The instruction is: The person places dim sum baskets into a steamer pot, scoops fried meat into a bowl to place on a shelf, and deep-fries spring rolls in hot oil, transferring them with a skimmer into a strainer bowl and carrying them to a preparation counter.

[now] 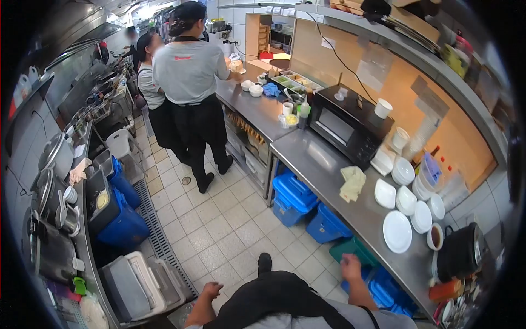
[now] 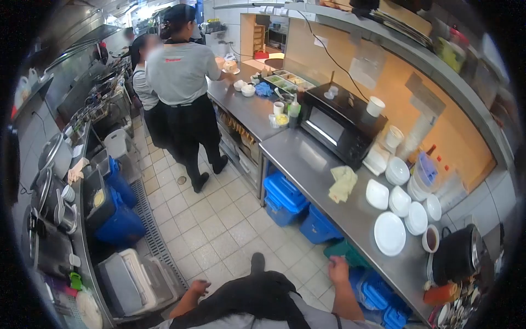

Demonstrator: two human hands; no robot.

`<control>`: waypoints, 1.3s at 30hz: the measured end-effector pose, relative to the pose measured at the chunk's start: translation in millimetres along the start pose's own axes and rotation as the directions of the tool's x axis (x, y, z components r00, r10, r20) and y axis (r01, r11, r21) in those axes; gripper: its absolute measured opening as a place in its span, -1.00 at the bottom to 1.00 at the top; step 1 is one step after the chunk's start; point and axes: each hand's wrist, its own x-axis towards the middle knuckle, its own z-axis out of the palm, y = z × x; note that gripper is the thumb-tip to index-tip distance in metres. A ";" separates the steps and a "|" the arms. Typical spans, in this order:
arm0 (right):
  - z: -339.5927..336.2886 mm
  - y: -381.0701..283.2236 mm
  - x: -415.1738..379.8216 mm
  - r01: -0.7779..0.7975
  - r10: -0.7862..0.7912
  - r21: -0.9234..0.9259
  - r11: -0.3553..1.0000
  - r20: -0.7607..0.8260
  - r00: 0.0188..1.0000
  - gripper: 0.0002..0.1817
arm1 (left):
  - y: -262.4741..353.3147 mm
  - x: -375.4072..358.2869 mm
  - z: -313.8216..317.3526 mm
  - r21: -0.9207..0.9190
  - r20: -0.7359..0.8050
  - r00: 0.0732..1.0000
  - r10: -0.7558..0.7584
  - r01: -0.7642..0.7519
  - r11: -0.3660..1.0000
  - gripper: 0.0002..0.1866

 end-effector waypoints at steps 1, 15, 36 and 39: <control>-9.1 -19.7 41.2 0.044 -0.046 -0.023 0.999 -0.092 0.995 -0.72 | -9.2 -1.1 -13.3 -0.030 -0.044 0.998 -0.051 0.049 0.998 -0.60; 25.1 -155.0 338.7 -0.581 0.567 -0.509 0.635 -0.204 0.798 -0.65 | -20.7 61.2 -127.5 -0.231 -0.007 0.975 -0.223 0.215 0.949 -0.74; 253.2 -263.9 272.2 -0.810 0.692 -0.201 0.552 0.653 0.310 -0.76 | 239.2 287.4 -415.9 -0.473 -0.274 0.961 -0.031 -0.106 0.875 -0.63; 274.9 -243.1 293.4 -0.768 0.603 -0.091 0.634 0.680 0.417 -0.77 | 195.7 345.2 -387.4 -0.191 0.076 0.997 0.017 -0.002 0.982 -0.64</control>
